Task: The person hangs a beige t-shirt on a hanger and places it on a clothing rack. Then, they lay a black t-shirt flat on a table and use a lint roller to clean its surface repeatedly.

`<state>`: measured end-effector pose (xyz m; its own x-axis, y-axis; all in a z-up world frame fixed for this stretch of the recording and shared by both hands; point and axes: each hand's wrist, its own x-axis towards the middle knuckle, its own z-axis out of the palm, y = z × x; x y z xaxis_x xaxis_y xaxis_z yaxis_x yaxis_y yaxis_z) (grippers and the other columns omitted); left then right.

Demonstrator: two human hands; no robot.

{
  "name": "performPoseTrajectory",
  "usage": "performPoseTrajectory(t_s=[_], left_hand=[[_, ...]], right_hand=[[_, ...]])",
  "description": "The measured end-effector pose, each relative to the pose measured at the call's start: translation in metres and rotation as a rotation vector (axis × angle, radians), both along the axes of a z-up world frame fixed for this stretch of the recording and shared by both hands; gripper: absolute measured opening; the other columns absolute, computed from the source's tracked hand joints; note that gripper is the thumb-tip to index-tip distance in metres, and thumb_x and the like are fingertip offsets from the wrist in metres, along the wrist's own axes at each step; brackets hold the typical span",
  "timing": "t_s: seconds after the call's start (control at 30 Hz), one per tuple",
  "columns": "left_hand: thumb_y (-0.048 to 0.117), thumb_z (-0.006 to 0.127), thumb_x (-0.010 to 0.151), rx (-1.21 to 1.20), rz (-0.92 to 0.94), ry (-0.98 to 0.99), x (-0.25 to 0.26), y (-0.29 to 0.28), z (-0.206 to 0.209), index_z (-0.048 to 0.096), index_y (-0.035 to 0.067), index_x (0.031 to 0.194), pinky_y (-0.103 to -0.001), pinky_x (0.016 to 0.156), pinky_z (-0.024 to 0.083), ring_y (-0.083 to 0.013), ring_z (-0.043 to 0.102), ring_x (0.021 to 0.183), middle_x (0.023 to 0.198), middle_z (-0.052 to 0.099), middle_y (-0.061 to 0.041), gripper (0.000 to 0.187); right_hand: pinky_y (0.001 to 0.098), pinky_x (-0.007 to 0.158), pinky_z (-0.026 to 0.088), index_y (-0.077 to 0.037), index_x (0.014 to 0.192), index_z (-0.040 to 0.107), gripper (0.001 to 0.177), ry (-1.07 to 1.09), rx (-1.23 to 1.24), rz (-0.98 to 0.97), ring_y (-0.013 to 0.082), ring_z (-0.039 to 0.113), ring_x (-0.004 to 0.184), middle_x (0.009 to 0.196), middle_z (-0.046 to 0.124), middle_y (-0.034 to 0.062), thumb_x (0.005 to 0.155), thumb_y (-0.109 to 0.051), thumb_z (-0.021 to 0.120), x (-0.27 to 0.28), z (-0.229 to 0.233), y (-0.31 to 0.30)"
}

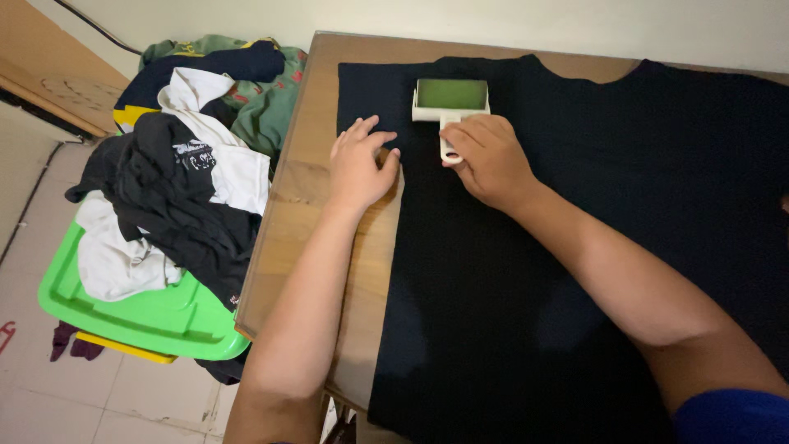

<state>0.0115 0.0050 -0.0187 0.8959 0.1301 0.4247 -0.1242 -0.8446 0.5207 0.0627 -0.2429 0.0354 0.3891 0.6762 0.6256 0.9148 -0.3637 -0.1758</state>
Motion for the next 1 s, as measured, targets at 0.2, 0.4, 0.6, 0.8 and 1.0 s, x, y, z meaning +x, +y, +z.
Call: performPoseTrajectory(t_s=[0.2, 0.4, 0.6, 0.8, 1.0], left_hand=[[0.025, 0.074, 0.087, -0.007, -0.003, -0.008, -0.001, 0.000, 0.001, 0.077, 0.015, 0.113, -0.053, 0.115, 0.034, -0.0383, 0.050, 0.138, 0.142, 0.061, -0.017, 0.028], [0.025, 0.074, 0.086, -0.008, 0.006, -0.010, -0.001, -0.001, 0.002, 0.078, 0.015, 0.112, -0.053, 0.115, 0.034, -0.0378, 0.050, 0.138, 0.142, 0.061, -0.018, 0.028], [0.024, 0.075, 0.087, -0.005, 0.002, 0.002, -0.001, -0.001, 0.004, 0.078, 0.015, 0.112, -0.053, 0.116, 0.034, -0.0378, 0.049, 0.139, 0.142, 0.061, -0.018, 0.027], [0.025, 0.077, 0.087, -0.007, 0.007, -0.003, -0.001, 0.000, 0.003, 0.078, 0.015, 0.111, -0.052, 0.115, 0.034, -0.0371, 0.051, 0.138, 0.141, 0.062, -0.016, 0.026], [0.026, 0.078, 0.088, -0.007, -0.003, -0.047, 0.001, 0.003, -0.002, 0.078, 0.015, 0.110, -0.051, 0.113, 0.037, -0.0367, 0.053, 0.135, 0.138, 0.064, -0.015, 0.024]], right_hand=[[0.0460, 0.102, 0.045, 0.000, 0.128, 0.064, 0.040, -0.051, -0.002, 0.002, 0.0338, 0.062, 0.120, 0.128, 0.067, 0.0159, 0.097, -0.024, 0.069, 0.006, 0.000, 0.004], [0.0468, 0.096, 0.047, -0.004, 0.116, 0.068, 0.027, -0.039, 0.007, 0.043, 0.0314, 0.066, 0.107, 0.108, 0.068, 0.0119, 0.096, -0.022, 0.072, -0.007, 0.008, -0.003], [0.0444, 0.096, 0.048, -0.001, 0.121, 0.067, 0.033, -0.110, 0.026, 0.079, 0.0320, 0.065, 0.110, 0.114, 0.068, 0.0131, 0.098, -0.024, 0.071, -0.007, 0.013, 0.001], [0.0426, 0.082, 0.048, -0.005, 0.097, 0.069, 0.019, -0.161, 0.015, 0.126, 0.0286, 0.066, 0.086, 0.091, 0.068, 0.0097, 0.092, -0.023, 0.072, -0.029, 0.026, 0.001], [0.0389, 0.082, 0.049, -0.006, 0.094, 0.068, 0.016, -0.256, 0.010, 0.160, 0.0238, 0.066, 0.083, 0.091, 0.070, 0.0069, 0.094, -0.022, 0.070, -0.040, 0.030, 0.005]])
